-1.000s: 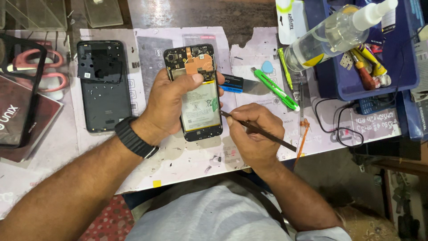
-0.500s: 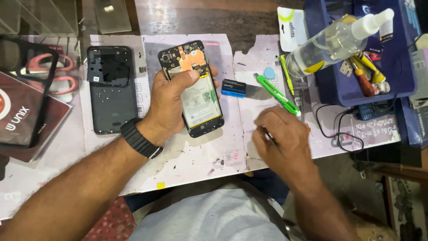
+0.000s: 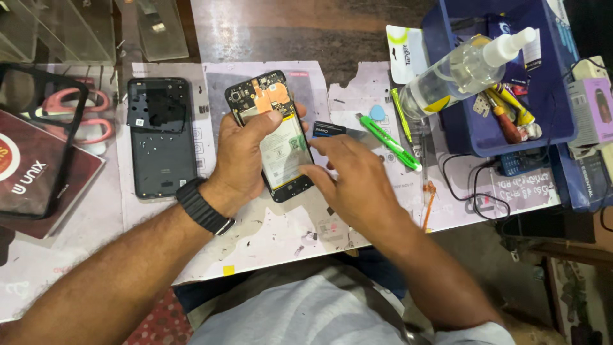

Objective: The person uses a metal prying tool to carefully separate the battery from the internal frame of a disassembled smartphone. They work along the edges of the battery, applying leverage to lift it from the adhesive. Later, they use a plastic card to further pry and separate the battery from the device's chassis.

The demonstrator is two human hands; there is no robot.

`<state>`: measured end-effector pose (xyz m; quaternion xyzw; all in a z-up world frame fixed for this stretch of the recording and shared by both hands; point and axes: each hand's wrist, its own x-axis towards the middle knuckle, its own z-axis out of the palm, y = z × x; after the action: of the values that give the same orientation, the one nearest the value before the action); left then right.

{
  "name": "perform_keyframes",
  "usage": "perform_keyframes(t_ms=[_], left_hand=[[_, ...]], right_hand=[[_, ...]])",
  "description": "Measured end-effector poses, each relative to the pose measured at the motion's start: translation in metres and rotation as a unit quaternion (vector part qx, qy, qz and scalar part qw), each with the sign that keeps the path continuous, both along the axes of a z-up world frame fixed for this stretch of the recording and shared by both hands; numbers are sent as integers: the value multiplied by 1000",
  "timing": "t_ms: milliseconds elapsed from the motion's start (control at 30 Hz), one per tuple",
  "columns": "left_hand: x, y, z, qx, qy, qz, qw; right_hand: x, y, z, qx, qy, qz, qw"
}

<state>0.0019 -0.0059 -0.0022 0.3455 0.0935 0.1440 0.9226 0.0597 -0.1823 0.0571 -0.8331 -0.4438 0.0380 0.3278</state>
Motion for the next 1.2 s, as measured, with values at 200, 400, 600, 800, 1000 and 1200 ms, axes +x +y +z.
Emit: perform_keyframes(t_ms=[200,400,600,800,1000,1200], left_hand=[[1,0,-1,21,-16,9,1000],[1,5,1,43,20,8,999],[6,8,3,40,7,-7,999],[6,8,3,30,27,-9,999],[4,10,8,32,29,-11,999],[2,13,6,3,14,-15,1000]], right_hand=[[-1,11,-16,10,-40,-32,999],[16,-31,12,-101,-130,73,984],[23,-50,19,-228,-181,209,934],[52,-38,22,-347,-53,254,901],[46,-38,26,-274,-126,284,910],[19,-30,5,120,152,66,979]])
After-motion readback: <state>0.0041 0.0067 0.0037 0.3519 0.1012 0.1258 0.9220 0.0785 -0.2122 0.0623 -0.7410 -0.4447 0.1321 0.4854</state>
